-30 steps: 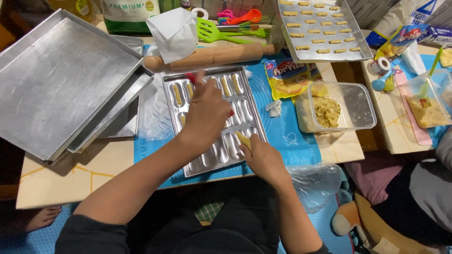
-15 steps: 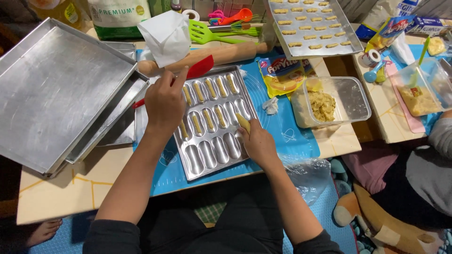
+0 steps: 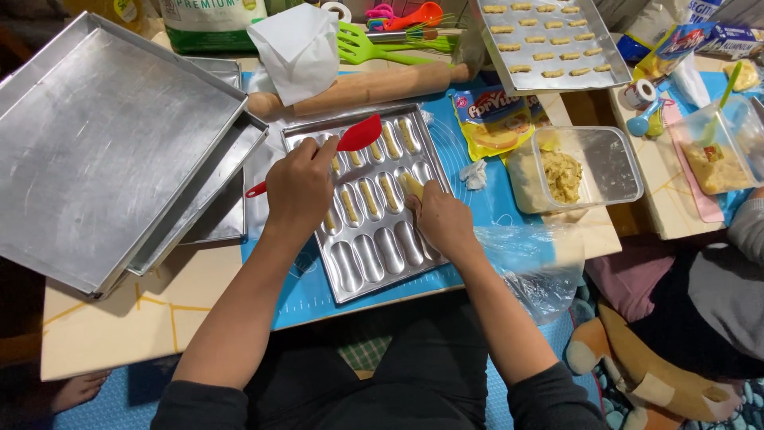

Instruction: Greasing a cookie mold tray with a spatula and preparing dough in a plastic bag for baking.

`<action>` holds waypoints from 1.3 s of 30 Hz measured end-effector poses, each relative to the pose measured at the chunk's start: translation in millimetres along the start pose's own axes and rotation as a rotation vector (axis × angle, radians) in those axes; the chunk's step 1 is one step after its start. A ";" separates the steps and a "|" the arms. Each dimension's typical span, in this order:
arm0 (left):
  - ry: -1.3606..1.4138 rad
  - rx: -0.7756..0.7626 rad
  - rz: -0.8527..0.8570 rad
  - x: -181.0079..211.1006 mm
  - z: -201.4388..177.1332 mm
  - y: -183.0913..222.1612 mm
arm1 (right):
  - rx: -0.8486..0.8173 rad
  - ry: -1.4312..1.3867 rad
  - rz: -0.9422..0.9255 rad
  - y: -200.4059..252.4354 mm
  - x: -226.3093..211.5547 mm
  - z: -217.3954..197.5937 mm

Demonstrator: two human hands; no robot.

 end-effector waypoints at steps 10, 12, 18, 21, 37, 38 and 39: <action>0.038 -0.017 0.007 6.2 -6.9 -0.3 | -0.019 0.016 -0.003 1.0 -12.1 -9.0; 0.019 -0.011 0.010 6.7 -4.9 0.6 | -0.021 0.005 -0.015 0.3 -12.3 -8.8; 0.060 -0.049 0.003 8.2 -1.7 0.8 | -0.019 0.025 -0.019 2.6 -17.1 -12.3; 0.065 -0.078 0.017 9.9 -5.2 0.2 | -0.033 0.016 -0.009 3.3 -16.2 -11.7; 0.070 -0.100 0.038 12.8 5.9 2.7 | -0.050 0.067 -0.048 5.2 -8.5 -6.9; 0.071 -0.102 0.039 13.2 6.5 2.7 | -0.047 0.068 -0.053 5.9 -9.4 -7.9; 0.071 -0.105 0.041 13.7 7.1 2.7 | -0.045 0.069 -0.058 6.6 -10.3 -8.9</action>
Point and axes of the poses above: each hand's wrist, its own y-axis away from the middle knuckle, its own z-axis out of the palm, x = y × z, the point moved 7 cm from there along -y, towards the middle knuckle, and after that the axes turned 15 degrees about -y, right-handed, at the moved point
